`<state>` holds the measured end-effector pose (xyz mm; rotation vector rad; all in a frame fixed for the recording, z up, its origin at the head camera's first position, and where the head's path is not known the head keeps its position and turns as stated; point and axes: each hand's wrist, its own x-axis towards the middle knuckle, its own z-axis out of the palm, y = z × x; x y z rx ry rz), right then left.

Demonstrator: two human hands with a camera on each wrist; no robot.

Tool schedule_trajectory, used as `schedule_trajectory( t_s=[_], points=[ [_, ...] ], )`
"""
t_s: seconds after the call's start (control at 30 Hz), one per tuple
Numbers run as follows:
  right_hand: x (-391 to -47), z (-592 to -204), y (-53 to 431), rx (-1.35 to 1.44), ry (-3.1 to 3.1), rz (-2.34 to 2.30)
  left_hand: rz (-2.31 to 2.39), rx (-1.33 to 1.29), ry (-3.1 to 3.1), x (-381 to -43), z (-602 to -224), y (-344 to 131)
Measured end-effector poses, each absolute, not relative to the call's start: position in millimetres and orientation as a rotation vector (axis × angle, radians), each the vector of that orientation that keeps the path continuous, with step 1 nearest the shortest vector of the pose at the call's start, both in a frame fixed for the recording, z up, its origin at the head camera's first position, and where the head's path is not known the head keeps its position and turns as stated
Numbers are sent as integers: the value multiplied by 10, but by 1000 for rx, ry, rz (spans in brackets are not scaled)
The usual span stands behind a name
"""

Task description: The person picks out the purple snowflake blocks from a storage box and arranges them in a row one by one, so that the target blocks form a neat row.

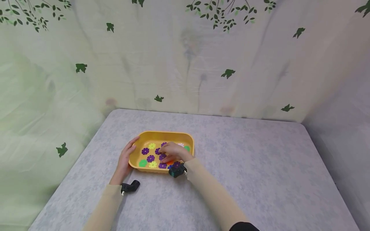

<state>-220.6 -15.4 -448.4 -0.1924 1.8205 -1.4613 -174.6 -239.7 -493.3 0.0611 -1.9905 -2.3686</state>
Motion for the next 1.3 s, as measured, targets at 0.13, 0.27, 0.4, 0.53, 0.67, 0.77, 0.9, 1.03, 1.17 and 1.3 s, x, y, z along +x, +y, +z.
schedule_trajectory(
  t_s=[0.13, 0.27, 0.4, 0.53, 0.67, 0.77, 0.9, 1.03, 1.17, 1.3],
  points=[
    [-2216, -4488, -173, -169, 1821, -1443, -2348, 34, -1971, -1800, -5051, -2414],
    [-2227, -4489, -171, -173, 1849, -1389, -2341, 28, -1972, -1796, -5041, -2401],
    [-2230, -4506, -176, -208, 1899, -1343, -2334, 36, -1977, -1799, -5041, -2399],
    [-2222, -4533, -184, -235, 1947, -1330, -2326, 39, -1990, -1802, -5040, -2397],
    [-2204, -4538, -190, -242, 1982, -1344, -2317, 29, -2003, -1804, -5042, -2394],
    [-2184, -4532, -184, -256, 2013, -1355, -2312, 35, -2010, -1806, -5047, -2392],
    [-2159, -4514, -151, -289, 2041, -1399, -2300, 56, -2037, -1800, -5048, -2390],
    [-2151, -4495, -59, -359, 2088, -1458, -2276, 66, -2071, -1788, -5044, -2393],
    [-2153, -4414, 97, -376, 2083, -1526, -2251, 54, -2086, -1780, -5038, -2408],
    [-2168, -4331, 290, -334, 2040, -1621, -2255, 49, -2082, -1784, -5034, -2429]
  ],
)
